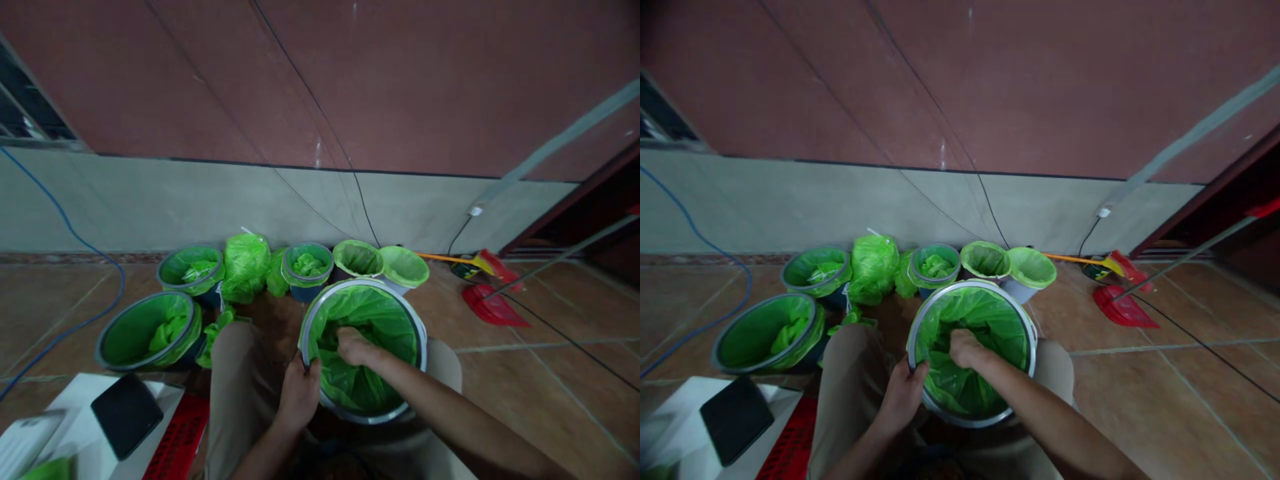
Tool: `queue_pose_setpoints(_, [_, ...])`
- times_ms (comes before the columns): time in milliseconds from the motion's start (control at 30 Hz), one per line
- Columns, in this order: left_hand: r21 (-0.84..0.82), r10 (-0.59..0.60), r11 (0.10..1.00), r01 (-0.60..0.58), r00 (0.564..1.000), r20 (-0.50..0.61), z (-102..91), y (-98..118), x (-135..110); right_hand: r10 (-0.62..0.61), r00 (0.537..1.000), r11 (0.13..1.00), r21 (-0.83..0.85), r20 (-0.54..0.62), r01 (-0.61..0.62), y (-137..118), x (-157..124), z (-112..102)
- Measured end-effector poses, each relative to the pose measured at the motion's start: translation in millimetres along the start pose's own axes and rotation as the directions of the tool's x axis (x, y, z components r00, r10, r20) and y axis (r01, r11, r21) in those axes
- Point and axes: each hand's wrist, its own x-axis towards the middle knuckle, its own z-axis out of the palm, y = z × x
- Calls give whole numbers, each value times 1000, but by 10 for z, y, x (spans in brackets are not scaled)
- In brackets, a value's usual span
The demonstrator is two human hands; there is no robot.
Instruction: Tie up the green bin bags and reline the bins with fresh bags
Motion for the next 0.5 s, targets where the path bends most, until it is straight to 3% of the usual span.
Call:
queue_pose_setpoints(267, [43,11,999,-10,1000,-7,57,-132,27,-34,994,990,-136,-102,20,72,379,-282])
queue_pose_setpoints(500, [-8,10,1000,-10,1000,13,29,-98,1,-73,992,990,-124,-100,61,132,120,-90])
